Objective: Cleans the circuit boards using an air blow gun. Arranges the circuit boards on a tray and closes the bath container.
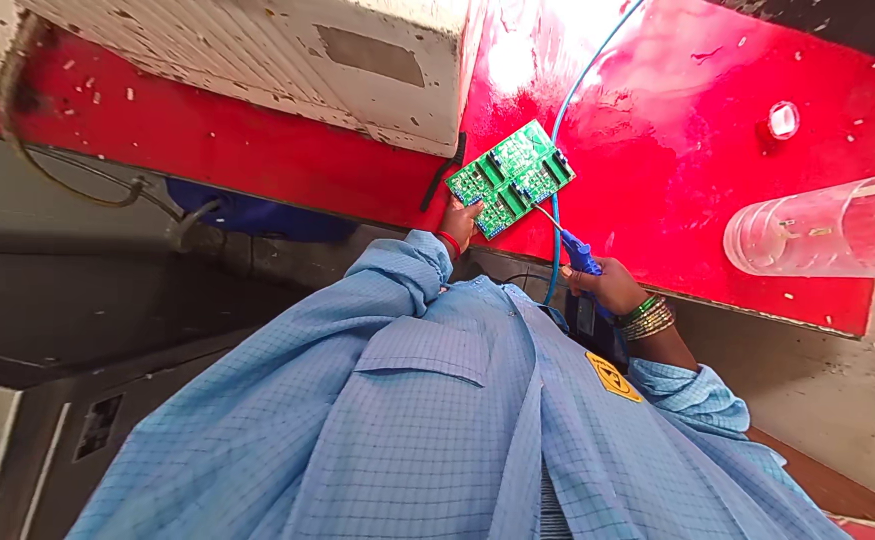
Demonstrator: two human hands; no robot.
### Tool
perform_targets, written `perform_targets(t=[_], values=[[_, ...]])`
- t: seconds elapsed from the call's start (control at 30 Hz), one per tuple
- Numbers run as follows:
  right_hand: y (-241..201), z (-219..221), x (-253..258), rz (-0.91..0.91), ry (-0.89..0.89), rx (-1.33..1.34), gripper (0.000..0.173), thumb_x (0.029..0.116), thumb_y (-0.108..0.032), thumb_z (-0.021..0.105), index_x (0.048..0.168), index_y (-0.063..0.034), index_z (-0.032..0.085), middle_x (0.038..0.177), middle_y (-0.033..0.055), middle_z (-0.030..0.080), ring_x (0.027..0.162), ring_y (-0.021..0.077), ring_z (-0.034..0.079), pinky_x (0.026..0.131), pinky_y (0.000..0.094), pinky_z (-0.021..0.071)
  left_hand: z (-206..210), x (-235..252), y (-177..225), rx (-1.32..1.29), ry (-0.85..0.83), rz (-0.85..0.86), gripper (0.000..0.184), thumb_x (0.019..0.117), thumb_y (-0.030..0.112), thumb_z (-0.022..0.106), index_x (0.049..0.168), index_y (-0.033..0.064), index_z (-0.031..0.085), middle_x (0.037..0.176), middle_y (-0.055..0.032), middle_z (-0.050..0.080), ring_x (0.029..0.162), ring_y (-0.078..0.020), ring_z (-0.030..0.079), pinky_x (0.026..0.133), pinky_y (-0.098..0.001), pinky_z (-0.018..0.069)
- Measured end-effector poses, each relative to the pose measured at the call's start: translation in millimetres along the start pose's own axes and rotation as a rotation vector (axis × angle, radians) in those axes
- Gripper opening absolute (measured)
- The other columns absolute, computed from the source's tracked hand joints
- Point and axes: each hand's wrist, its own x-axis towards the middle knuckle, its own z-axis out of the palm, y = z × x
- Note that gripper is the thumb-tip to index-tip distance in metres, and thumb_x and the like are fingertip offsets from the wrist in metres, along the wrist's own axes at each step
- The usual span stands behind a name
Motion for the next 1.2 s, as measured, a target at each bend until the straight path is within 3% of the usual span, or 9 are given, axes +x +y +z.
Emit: perform_targets(t=[0.2,0.43,0.7,1.2], values=[[7.5,-11.6,8.8,0.025,0.087,0.013,0.026,0.1016,-0.029,0.064,0.103,-0.004,0.067,0.074,-0.0014,0.064,0.065,0.0057,0.06,0.066,0.0261,0.051,0.1,-0.9,0.7,0.013,-0.002,-0.005,0.056,0.1052,0.003,0.051,0.154,0.0084,0.025,0.136,-0.0212,0.055,0.11,-0.0281,0.066,0.089,-0.0429,0.0581],[8.7,-2.1,1.7,0.004,0.03,0.041,0.021,0.1011,-0.025,0.064,0.1,-0.0046,0.067,0.07,-0.0048,0.062,0.062,0.0031,0.058,0.064,0.0228,0.0502,0.0,1.2,-0.9,0.006,0.006,0.0,0.059,0.1049,0.002,0.05,0.156,0.0108,0.022,0.138,-0.0215,0.054,0.11,-0.0298,0.066,0.088,-0.0443,0.0589],[14.9,-9.0,10.9,0.055,0.089,0.043,0.028,0.102,-0.031,0.064,0.104,-0.0034,0.067,0.074,-0.0016,0.064,0.064,0.0054,0.06,0.065,0.0253,0.0513,0.3,-0.1,-0.2,0.021,0.009,-0.007,0.056,0.1052,0.003,0.05,0.154,0.0094,0.025,0.135,-0.0209,0.055,0.108,-0.0286,0.067,0.087,-0.0432,0.0593],[-9.3,10.2,33.5,-0.029,0.018,0.015,0.027,0.1003,-0.032,0.067,0.1,-0.0048,0.068,0.07,-0.0015,0.062,0.06,0.0059,0.058,0.062,0.0253,0.0502,-0.6,0.0,1.1,0.001,-0.004,-0.018,0.056,0.1057,0.003,0.05,0.155,0.0092,0.025,0.135,-0.0217,0.056,0.109,-0.0294,0.067,0.088,-0.044,0.0592]])
